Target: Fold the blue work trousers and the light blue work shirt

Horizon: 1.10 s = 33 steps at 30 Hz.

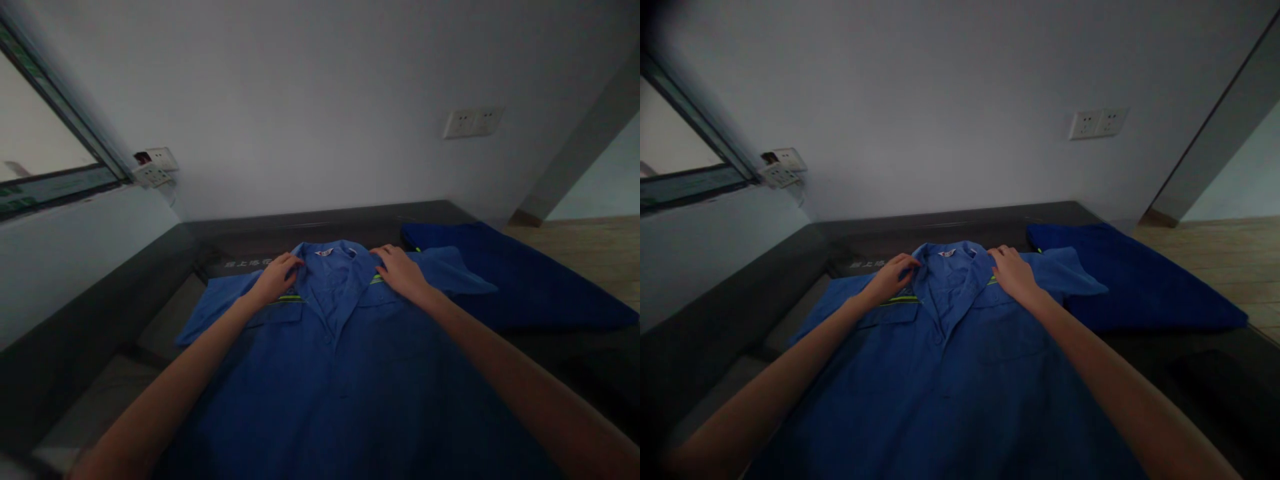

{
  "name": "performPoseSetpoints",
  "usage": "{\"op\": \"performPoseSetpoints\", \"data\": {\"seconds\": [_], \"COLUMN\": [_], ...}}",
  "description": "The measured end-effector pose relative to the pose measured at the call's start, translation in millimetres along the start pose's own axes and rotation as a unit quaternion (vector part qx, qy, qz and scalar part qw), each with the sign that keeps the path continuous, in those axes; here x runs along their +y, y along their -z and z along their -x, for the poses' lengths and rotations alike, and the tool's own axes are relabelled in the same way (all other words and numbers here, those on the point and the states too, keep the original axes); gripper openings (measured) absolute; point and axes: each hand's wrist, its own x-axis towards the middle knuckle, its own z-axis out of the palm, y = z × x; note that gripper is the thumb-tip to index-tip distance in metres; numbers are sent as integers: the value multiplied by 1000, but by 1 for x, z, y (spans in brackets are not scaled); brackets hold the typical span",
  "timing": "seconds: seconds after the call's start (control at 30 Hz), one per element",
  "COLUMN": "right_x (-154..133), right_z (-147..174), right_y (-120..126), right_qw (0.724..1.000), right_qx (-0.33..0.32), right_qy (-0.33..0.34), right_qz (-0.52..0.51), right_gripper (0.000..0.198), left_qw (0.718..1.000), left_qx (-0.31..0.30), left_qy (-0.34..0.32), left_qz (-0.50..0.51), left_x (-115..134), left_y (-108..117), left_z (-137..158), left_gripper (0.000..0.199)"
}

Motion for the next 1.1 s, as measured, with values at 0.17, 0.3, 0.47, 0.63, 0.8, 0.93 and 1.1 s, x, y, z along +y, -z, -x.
{"op": "performPoseSetpoints", "data": {"seconds": [0.17,0.3,0.47,0.63,0.8,0.93,1.1], "right_x": [-19,-25,-28,-41,-57,-70,-79], "right_z": [29,31,16,6,-2,-2,9], "right_y": [-9,-18,-28,-45,-62,-64,-56], "right_qw": [995,996,998,991,962,942,940], "right_qx": [-51,-51,-54,-25,52,104,125], "right_qy": [74,53,-35,-102,-162,-191,-198], "right_qz": [37,55,-7,-86,-216,-254,-250], "right_gripper": [47,35,21,17,27,31,30], "left_qw": [993,996,999,977,959,955,962], "left_qx": [-98,-52,27,34,51,98,102], "left_qy": [-60,-48,36,203,260,258,245], "left_qz": [-31,-47,-3,61,98,105,69], "left_x": [13,12,19,41,51,50,54], "left_y": [-17,-28,-38,-57,-70,-68,-69], "left_z": [29,28,15,3,2,11,25], "left_gripper": [54,38,25,40,33,23,25]}}
